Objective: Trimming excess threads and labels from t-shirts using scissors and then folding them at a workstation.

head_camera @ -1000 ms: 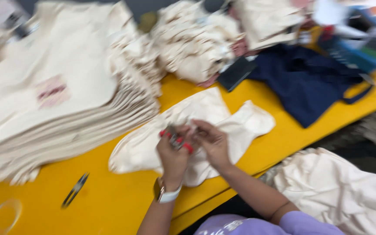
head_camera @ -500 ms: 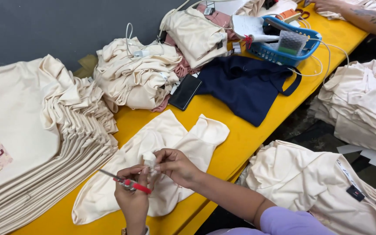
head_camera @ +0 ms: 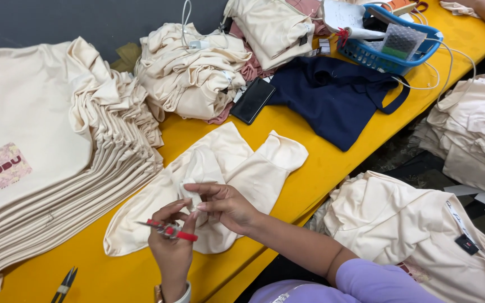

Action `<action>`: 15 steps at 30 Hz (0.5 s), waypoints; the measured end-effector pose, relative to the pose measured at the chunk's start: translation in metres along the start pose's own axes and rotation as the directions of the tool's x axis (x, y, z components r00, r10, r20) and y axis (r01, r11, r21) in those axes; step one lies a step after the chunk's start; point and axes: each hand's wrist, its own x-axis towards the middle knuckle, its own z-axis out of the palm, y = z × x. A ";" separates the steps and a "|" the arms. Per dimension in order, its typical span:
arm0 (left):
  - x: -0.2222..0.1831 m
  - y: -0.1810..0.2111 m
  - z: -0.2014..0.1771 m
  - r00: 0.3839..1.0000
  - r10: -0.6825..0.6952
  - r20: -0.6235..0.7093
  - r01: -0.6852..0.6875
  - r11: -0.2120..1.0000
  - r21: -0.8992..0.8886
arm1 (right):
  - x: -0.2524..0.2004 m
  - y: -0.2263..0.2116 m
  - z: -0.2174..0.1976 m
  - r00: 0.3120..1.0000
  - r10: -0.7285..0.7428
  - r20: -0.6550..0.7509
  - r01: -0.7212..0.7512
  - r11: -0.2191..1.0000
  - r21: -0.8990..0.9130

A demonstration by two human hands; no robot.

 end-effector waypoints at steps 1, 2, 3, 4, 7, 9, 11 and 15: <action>-0.002 -0.001 0.002 1.000 -0.004 -0.004 0.004 1.000 0.001 | -0.001 0.005 0.001 1.000 0.006 0.000 -0.006 1.000 0.000; -0.002 -0.001 0.005 0.997 0.067 -0.038 -0.065 0.996 0.062 | 0.000 0.008 0.001 0.998 -0.068 0.000 0.068 0.993 -0.093; -0.002 -0.002 0.009 0.988 0.139 -0.068 -0.130 0.984 0.125 | 0.001 0.011 0.001 0.990 -0.142 0.007 0.141 0.972 -0.186; -0.001 -0.002 0.006 0.988 0.137 -0.067 -0.128 0.984 0.126 | -0.001 0.011 0.003 0.990 -0.141 0.005 0.140 0.973 -0.184; -0.001 -0.009 -0.003 0.990 0.136 -0.030 -0.130 0.978 0.162 | -0.002 0.011 -0.001 0.981 -0.195 -0.006 0.186 0.941 -0.284; -0.004 -0.020 -0.013 0.982 0.085 -0.166 -0.087 0.996 -0.005 | 0.003 0.011 -0.011 0.958 -0.287 0.010 0.278 0.919 -0.280; -0.001 -0.014 -0.019 0.976 0.038 -0.213 -0.040 0.999 -0.006 | 0.001 -0.001 -0.011 0.960 -0.280 0.005 0.271 0.927 -0.259; 0.003 -0.036 -0.025 0.983 0.082 -0.162 -0.081 0.997 0.014 | 0.017 0.029 -0.057 0.908 -0.419 -0.019 0.405 0.888 -0.215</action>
